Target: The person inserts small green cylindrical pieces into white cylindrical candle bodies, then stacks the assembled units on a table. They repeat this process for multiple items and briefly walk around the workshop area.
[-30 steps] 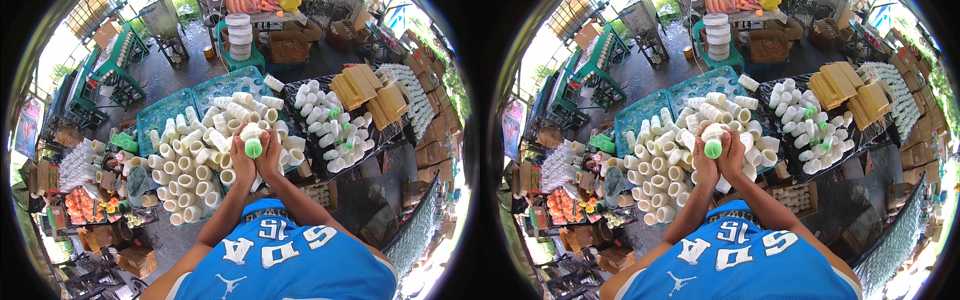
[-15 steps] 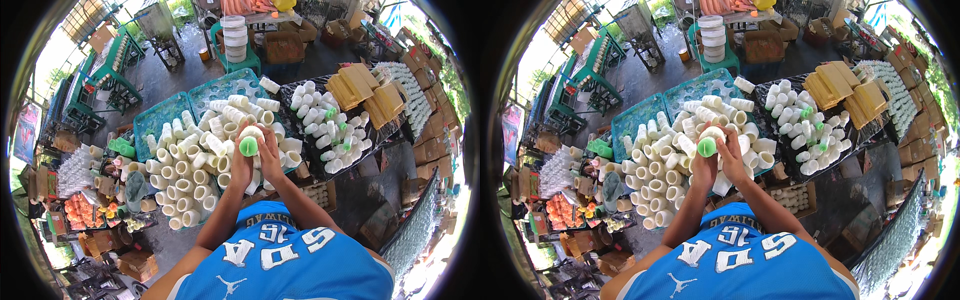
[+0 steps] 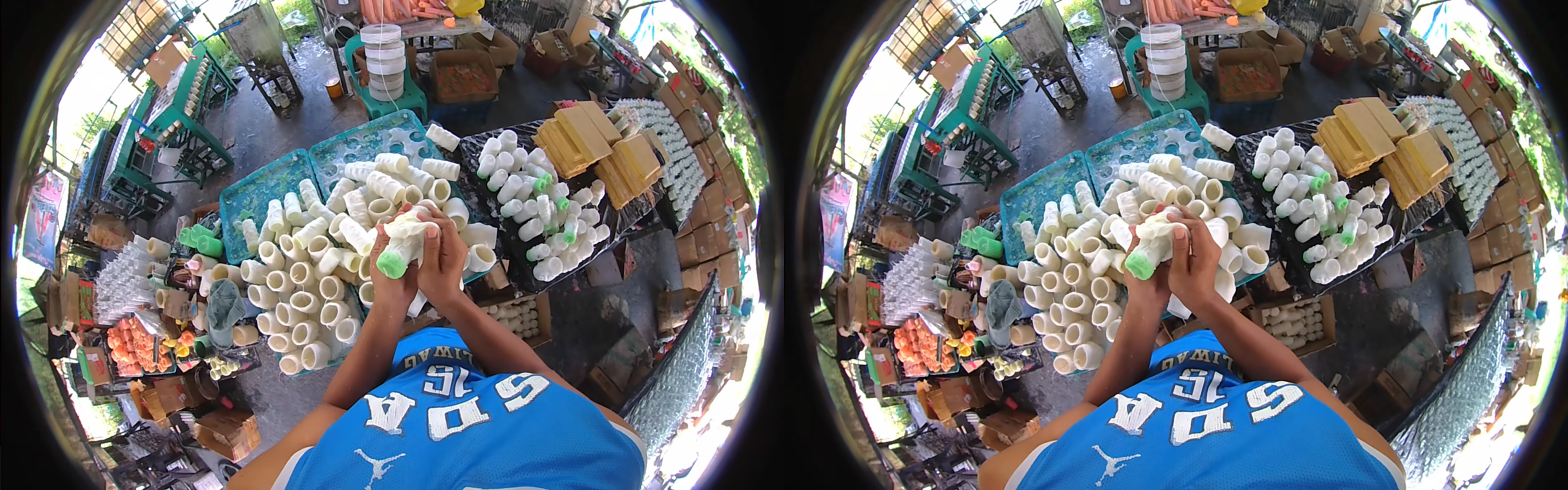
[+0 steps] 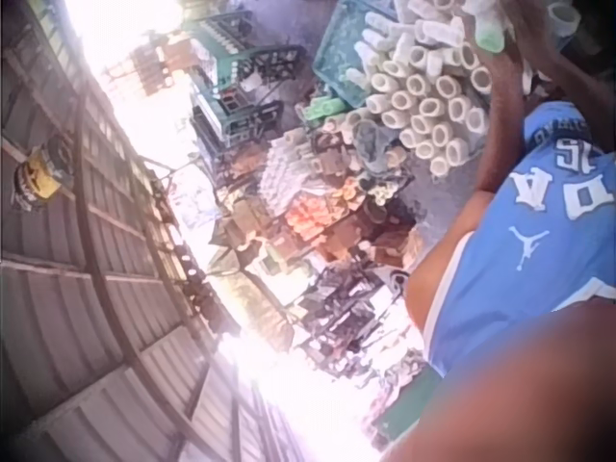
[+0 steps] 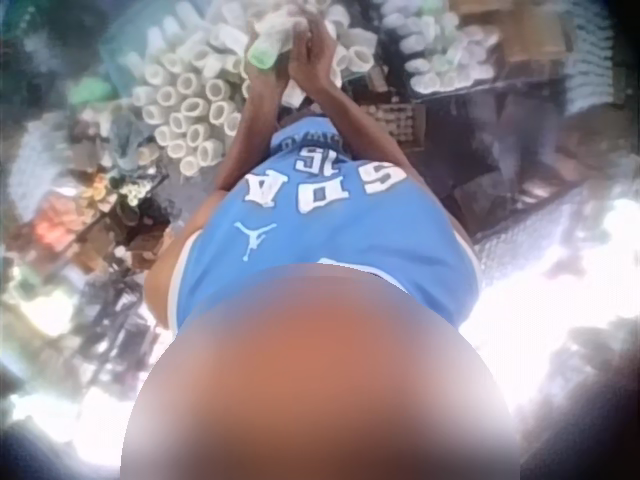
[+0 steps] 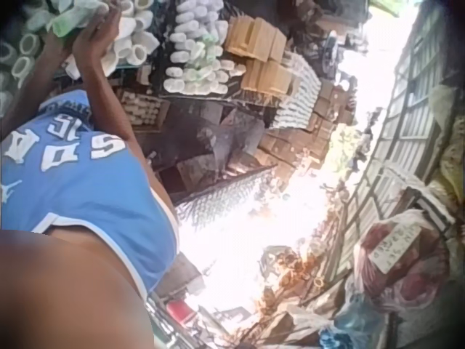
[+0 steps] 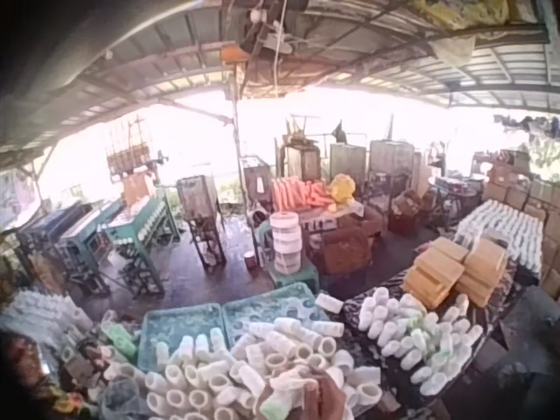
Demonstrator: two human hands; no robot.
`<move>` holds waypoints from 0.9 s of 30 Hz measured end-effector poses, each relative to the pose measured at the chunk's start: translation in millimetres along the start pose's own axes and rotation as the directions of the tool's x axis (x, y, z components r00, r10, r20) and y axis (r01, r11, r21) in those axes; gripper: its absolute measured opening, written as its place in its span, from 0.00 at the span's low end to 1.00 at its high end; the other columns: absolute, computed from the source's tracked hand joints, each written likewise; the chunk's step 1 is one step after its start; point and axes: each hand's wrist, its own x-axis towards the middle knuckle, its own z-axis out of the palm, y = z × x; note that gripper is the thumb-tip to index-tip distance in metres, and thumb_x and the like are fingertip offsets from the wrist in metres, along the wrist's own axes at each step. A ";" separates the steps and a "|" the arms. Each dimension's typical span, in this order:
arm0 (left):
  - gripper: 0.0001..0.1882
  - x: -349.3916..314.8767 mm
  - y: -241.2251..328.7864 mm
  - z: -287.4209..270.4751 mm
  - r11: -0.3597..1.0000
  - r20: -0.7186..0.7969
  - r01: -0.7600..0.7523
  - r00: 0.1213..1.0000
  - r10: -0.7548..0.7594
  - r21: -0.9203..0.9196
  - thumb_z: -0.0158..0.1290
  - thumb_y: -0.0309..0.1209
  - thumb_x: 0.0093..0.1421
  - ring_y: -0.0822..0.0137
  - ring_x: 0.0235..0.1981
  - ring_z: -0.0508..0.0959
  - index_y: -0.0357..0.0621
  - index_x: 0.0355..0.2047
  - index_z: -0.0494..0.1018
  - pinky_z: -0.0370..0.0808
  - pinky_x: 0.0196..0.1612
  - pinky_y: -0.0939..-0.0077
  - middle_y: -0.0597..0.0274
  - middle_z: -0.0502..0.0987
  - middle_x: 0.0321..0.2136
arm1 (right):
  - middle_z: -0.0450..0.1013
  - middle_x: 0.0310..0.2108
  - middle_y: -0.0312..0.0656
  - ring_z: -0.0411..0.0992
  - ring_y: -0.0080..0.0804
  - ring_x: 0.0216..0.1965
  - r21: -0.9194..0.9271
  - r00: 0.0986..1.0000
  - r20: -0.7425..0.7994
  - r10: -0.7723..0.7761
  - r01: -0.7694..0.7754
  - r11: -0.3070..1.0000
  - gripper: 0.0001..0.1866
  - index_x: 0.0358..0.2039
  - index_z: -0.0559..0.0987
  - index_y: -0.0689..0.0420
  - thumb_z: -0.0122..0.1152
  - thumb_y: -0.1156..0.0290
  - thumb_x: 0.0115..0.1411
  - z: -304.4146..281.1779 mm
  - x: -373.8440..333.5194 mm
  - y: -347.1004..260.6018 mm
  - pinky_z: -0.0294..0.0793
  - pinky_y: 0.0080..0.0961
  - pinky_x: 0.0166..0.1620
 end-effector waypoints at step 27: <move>0.23 9.9 19.9 -14.1 0.908 -0.130 0.112 0.989 -0.064 0.404 0.38 0.47 0.80 0.69 0.38 0.81 0.42 0.48 0.75 0.80 0.44 0.73 0.61 0.80 0.38 | 0.80 0.38 0.34 0.73 0.16 0.38 0.342 0.866 0.317 0.387 -0.485 0.805 0.15 0.46 0.82 0.65 0.54 0.65 0.77 -17.4 13.1 1.6 0.74 0.18 0.42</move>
